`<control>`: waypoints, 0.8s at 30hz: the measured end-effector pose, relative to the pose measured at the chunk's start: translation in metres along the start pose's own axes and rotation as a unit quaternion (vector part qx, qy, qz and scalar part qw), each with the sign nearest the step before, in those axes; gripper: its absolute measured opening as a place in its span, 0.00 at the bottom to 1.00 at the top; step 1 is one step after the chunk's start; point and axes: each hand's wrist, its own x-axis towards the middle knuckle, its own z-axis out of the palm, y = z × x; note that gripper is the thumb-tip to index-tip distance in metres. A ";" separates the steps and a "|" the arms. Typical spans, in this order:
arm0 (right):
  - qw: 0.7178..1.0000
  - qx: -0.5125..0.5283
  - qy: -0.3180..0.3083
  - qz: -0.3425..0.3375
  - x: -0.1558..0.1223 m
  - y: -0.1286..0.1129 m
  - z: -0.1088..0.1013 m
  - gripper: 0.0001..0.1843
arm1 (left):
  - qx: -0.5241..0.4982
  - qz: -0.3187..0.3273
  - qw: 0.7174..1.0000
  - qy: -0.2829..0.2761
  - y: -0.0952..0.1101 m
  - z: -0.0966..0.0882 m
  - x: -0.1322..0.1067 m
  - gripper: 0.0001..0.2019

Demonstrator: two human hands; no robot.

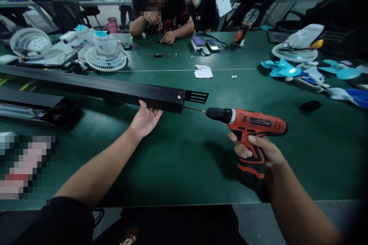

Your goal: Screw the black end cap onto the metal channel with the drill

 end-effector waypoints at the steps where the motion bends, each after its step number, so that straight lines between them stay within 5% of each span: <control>1: 1.000 -0.002 0.003 -0.004 0.000 -0.001 0.000 0.23 | 0.001 0.000 1.000 0.002 0.000 0.001 0.000 0.33; 24: 0.998 -0.050 0.026 -0.041 -0.001 0.002 0.000 0.21 | -0.003 -0.003 1.000 0.008 0.001 0.003 -0.001 0.31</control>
